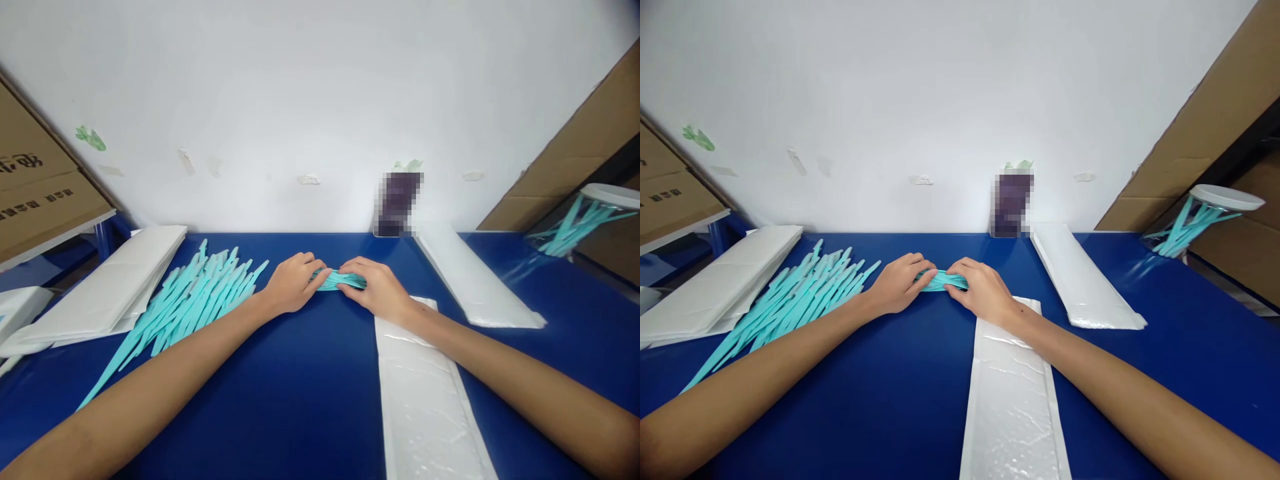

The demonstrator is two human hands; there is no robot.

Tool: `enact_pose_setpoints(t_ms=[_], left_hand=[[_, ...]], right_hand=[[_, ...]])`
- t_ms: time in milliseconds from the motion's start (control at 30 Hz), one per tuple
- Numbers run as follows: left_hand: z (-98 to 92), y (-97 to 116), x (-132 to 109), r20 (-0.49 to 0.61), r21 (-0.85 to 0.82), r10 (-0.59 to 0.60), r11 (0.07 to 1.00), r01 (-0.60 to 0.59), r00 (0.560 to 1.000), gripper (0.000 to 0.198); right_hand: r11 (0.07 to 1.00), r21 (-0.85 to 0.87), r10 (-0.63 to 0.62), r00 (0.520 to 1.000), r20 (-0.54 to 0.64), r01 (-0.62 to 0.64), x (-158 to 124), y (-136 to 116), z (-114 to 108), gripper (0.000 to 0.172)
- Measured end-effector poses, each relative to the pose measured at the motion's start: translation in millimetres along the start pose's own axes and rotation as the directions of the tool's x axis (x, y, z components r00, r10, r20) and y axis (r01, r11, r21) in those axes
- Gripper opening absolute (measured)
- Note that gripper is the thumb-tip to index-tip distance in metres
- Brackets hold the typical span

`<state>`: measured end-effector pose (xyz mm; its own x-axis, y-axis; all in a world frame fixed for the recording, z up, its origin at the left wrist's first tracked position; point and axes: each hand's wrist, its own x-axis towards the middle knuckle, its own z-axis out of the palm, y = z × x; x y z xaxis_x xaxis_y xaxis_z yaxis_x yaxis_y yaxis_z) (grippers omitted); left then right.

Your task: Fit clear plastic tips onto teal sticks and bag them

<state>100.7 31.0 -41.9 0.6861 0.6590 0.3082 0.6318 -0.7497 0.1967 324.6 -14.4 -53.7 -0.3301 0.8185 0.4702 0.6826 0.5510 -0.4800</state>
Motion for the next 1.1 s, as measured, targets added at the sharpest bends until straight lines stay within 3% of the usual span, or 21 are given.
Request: enact_pose_setpoints(t_ms=[133, 200, 333, 433, 600, 733, 900, 1000, 1100], left_hand=[[-1.6, -4, 1, -0.022, -0.076, -0.034, 0.997, 0.033, 0.999, 0.058], [-2.2, -5, 1, -0.044, -0.191, -0.089, 0.978, 0.079, 0.995, 0.061], [-3.1, -9, 2, -0.051, -0.509, -0.253, 0.839, 0.193, 0.966, 0.062], [-4.0, -11, 3, -0.009, -0.593, -0.313, 0.766, 0.246, 0.95, 0.064], [-7.2, -9, 3, -0.016, -0.536, -0.275, 0.814, 0.224, 0.961, 0.06], [-6.8, -6, 2, -0.033, -0.47, -0.218, 0.865, 0.177, 0.975, 0.054], [-10.3, -6, 3, 0.015, -0.413, -0.162, 0.898, 0.153, 0.987, 0.052], [-30.0, -7, 9, 0.019, -0.377, -0.137, 0.916, 0.134, 0.99, 0.045], [-61.7, -3, 11, -0.116, -0.346, -0.183, 0.929, 0.133, 0.976, 0.041]], right_hand=[[0.999, -0.024, 0.046, 0.998, -0.042, -0.047, -2, 2, 0, 0.009], [0.995, -0.05, 0.078, 0.995, -0.063, -0.082, -2, 2, 0, 0.009], [0.982, -0.127, 0.131, 0.986, -0.103, -0.143, -2, 2, -1, 0.019], [0.974, -0.161, 0.149, 0.985, -0.088, -0.162, -2, 1, -2, 0.025], [0.995, -0.101, -0.018, 1.0, -0.009, 0.017, -1, -3, -3, 0.035], [0.991, -0.043, -0.123, 0.992, 0.018, 0.124, -2, -3, -4, 0.021], [0.989, -0.023, -0.145, 0.988, 0.045, 0.146, -2, -1, -4, 0.013], [0.99, 0.009, -0.14, 0.985, 0.097, 0.14, -1, -3, -5, 0.018], [0.991, 0.001, -0.132, 0.986, 0.104, 0.133, -1, -6, -6, 0.019]])
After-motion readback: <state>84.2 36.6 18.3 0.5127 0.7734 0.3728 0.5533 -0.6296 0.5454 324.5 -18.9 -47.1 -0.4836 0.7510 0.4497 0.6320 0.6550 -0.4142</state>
